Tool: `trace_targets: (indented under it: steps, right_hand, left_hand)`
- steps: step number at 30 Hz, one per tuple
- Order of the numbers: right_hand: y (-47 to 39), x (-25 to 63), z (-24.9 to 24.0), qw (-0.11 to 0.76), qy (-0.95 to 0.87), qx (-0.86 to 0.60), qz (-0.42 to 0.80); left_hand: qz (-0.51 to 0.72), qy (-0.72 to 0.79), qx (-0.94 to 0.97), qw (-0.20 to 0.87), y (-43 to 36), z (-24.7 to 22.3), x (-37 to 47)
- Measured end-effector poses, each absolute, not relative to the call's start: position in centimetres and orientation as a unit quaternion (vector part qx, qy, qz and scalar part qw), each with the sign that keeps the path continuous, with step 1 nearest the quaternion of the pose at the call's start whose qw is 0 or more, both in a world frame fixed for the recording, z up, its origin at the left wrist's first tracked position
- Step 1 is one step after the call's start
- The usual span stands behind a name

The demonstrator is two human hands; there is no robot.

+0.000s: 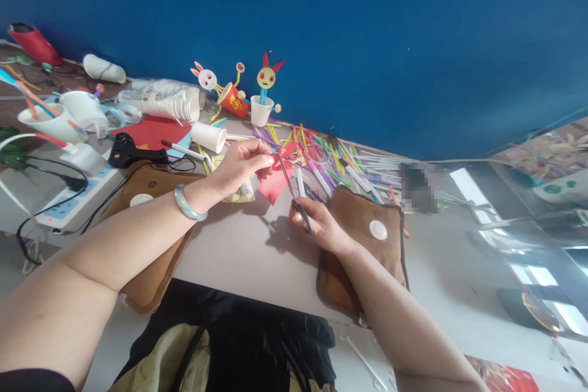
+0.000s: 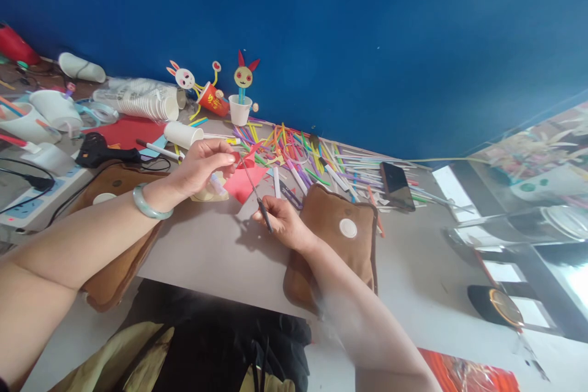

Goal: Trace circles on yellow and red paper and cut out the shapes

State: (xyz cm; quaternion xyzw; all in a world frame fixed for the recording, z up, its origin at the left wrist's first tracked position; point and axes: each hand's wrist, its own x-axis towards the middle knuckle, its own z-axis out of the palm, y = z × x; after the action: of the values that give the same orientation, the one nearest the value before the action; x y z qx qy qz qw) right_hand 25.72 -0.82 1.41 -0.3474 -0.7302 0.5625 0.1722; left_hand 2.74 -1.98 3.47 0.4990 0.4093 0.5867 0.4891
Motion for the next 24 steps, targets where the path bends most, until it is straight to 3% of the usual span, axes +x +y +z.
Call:
trace_targets:
  steps: [10, 16, 20, 24]
  right_hand:
    - [-0.5, 25.4, 0.1, 0.197, -0.744, -0.357, 0.529]
    - [-0.2, 25.4, -1.9, 0.256, -0.814, -0.408, 0.324]
    - [-0.4, 25.4, -2.2, 0.218, -0.877, -0.363, 0.228]
    - [-0.3, 25.3, -1.8, 0.158, -0.932, -0.251, 0.209]
  left_hand:
    - [0.617, 0.446, 0.425, 0.49, -0.8, 3.3, 2.4]
    - [0.664, 0.463, 0.331, 0.485, 0.4, 3.6, 1.3]
    - [0.676, 0.467, 0.295, 0.487, 0.8, 4.0, 0.7]
    - [0.695, 0.451, 0.275, 0.488, 1.3, 3.9, 0.2]
